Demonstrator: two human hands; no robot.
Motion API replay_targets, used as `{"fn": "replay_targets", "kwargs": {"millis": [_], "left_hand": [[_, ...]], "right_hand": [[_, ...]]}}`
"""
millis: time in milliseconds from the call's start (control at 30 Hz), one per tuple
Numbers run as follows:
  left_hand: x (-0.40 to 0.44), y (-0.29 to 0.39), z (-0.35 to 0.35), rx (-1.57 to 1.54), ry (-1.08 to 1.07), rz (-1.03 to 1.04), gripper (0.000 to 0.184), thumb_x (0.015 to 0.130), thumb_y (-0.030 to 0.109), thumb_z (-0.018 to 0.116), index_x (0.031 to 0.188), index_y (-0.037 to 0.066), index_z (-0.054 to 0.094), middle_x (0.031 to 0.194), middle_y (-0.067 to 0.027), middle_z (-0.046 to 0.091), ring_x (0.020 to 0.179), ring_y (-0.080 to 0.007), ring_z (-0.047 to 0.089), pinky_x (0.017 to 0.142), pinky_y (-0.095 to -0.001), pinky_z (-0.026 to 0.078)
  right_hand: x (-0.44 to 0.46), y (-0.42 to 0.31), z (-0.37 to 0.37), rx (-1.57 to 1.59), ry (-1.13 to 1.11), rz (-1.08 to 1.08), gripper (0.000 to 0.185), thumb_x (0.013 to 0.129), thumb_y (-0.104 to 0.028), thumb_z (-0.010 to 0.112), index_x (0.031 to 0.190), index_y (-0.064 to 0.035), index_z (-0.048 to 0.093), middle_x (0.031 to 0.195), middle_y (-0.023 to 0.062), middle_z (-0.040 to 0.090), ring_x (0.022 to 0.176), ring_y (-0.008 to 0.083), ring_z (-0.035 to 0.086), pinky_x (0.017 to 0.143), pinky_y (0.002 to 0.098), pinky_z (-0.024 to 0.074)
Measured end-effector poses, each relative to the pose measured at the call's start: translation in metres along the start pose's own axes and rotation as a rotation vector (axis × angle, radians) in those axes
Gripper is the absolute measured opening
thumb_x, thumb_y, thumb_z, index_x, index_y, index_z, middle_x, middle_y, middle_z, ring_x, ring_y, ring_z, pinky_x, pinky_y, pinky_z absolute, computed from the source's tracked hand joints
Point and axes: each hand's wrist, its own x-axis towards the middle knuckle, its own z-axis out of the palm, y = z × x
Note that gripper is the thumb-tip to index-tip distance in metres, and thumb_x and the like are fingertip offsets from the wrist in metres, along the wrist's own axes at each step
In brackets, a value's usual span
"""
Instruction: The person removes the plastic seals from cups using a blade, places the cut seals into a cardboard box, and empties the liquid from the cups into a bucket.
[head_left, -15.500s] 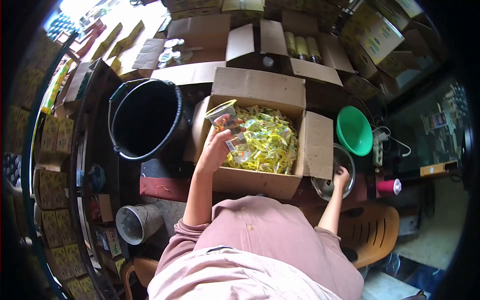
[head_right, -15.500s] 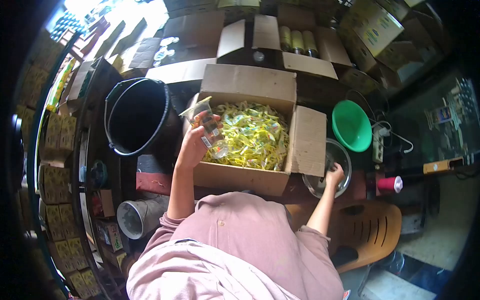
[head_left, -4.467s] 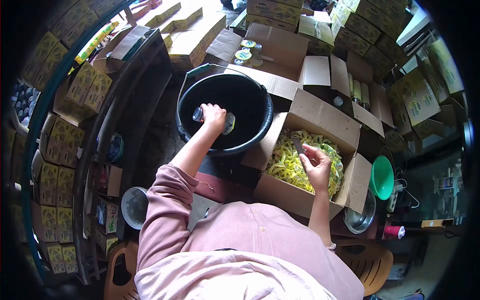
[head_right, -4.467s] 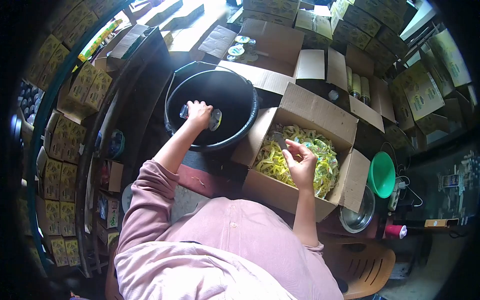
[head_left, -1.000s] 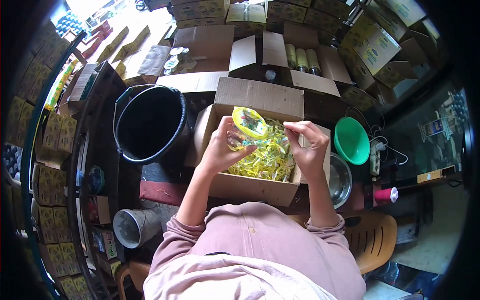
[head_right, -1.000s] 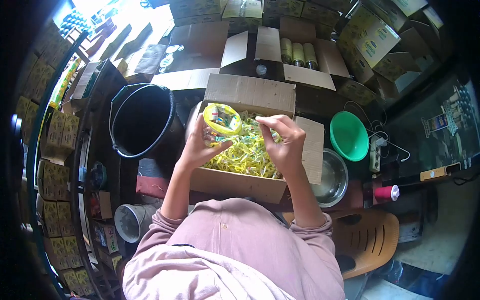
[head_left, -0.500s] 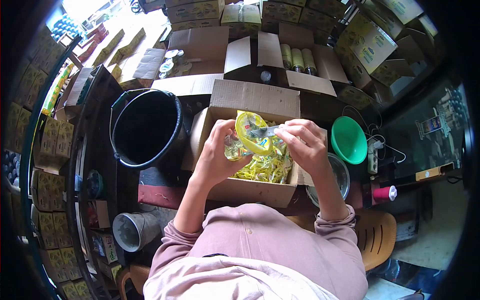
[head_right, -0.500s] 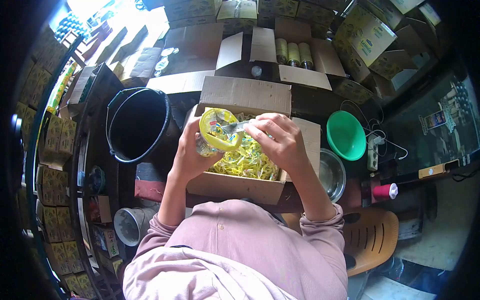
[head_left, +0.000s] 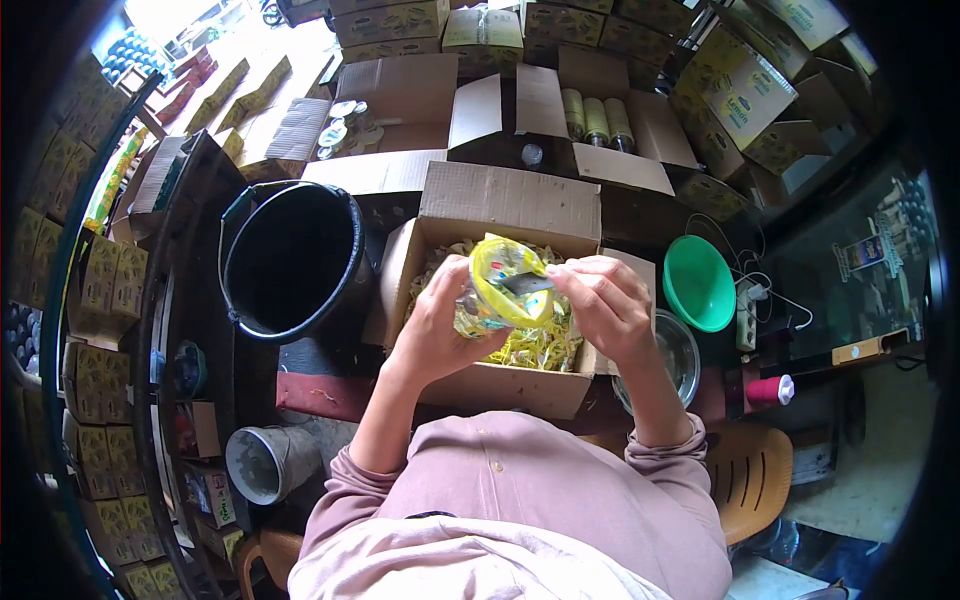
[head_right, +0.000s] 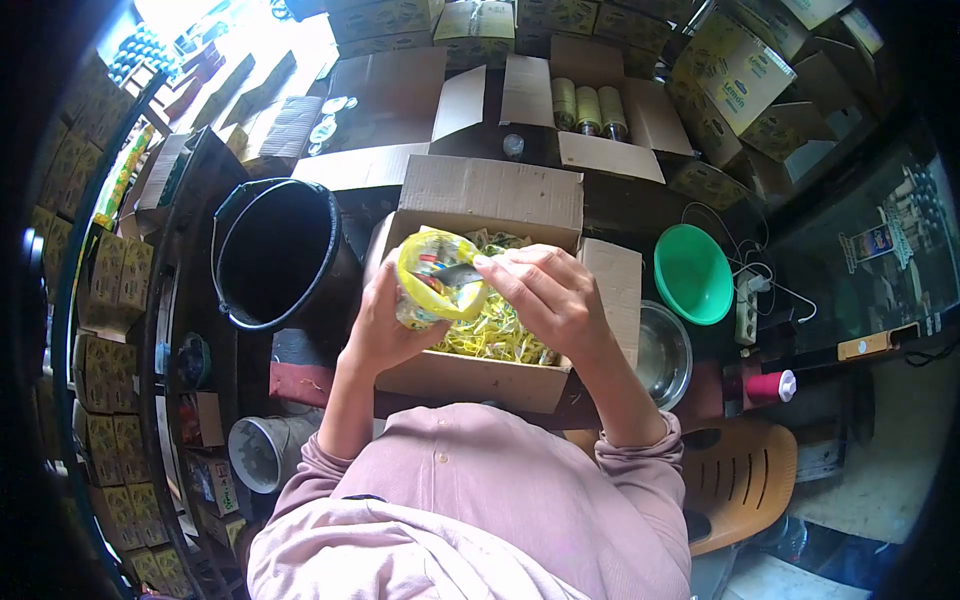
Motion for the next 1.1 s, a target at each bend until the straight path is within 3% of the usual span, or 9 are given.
{"fn": "replay_targets", "kwargs": {"millis": [200,400,600,700,800,1000,1100], "left_hand": [[0.001,0.003,0.008,-0.044,-0.031,0.017,0.057,0.065,0.017,0.074,0.109,-0.002,0.042,0.096,-0.0175,0.049,0.088,-0.032,0.053,0.076,-0.0356,0.045],[-0.007,-0.009,0.01,-0.052,-0.136,-0.017,0.064,0.066,0.018,0.073,0.116,-0.003,0.04,0.103,-0.0176,0.049,0.095,-0.0277,0.053,0.082,-0.0323,0.044],[-0.002,-0.001,0.004,-0.57,-0.292,-0.281,0.067,0.069,0.015,0.071,0.124,-0.001,0.036,0.113,-0.0113,0.048,0.102,-0.0172,0.05,0.086,-0.0305,0.042],[-0.002,-0.007,0.004,-0.622,-0.379,-0.291,0.068,0.068,0.013,0.069,0.125,0.001,0.034,0.111,-0.0084,0.049,0.101,-0.0151,0.049,0.086,-0.0287,0.042],[-0.002,-0.011,0.005,-0.66,-0.442,-0.319,0.068,0.067,0.014,0.068,0.125,0.001,0.034,0.108,-0.0079,0.05,0.098,-0.0144,0.05,0.084,-0.0277,0.043],[-0.007,-0.03,0.015,-0.899,-0.515,-0.564,0.072,0.065,0.021,0.07,0.124,0.003,0.034,0.105,-0.0082,0.051,0.092,-0.0144,0.052,0.079,-0.029,0.046],[-0.011,-0.046,0.022,-0.989,-0.499,-0.553,0.081,0.062,0.024,0.076,0.127,0.004,0.032,0.111,-0.0078,0.047,0.099,-0.0151,0.048,0.085,-0.0301,0.043]], "right_hand": [[-0.007,0.002,0.01,0.062,0.093,0.037,0.045,0.064,0.006,0.062,0.108,0.0041,0.056,0.072,0.0086,0.06,0.066,0.0197,0.06,0.06,0.0307,0.0504],[-0.008,0.006,0.011,0.074,0.085,0.032,0.05,0.065,0.009,0.06,0.114,0.0045,0.052,0.071,0.0092,0.059,0.064,0.0198,0.059,0.06,0.0313,0.0504],[-0.01,0.009,0.013,0.101,0.1,-0.001,0.05,0.065,0.009,0.061,0.113,0.0051,0.052,0.071,0.0098,0.059,0.063,0.0196,0.059,0.059,0.032,0.0508],[-0.01,0.009,0.014,0.105,0.093,-0.013,0.049,0.065,0.009,0.061,0.113,0.005,0.053,0.07,0.0102,0.059,0.063,0.0197,0.059,0.058,0.0323,0.0508],[-0.013,0.009,0.017,0.129,0.084,-0.006,0.049,0.065,0.01,0.062,0.113,0.0048,0.052,0.07,0.0103,0.059,0.063,0.0202,0.059,0.058,0.0325,0.0506],[-0.015,0.016,0.028,0.15,0.084,0.036,0.052,0.068,0.007,0.063,0.117,0.0025,0.05,0.069,0.01,0.059,0.063,0.021,0.059,0.058,0.0318,0.0497],[-0.016,0.018,0.032,0.16,0.076,0.066,0.054,0.069,0.006,0.064,0.12,-0.0007,0.048,0.069,0.0099,0.059,0.063,0.0209,0.059,0.057,0.0318,0.0485]]}}
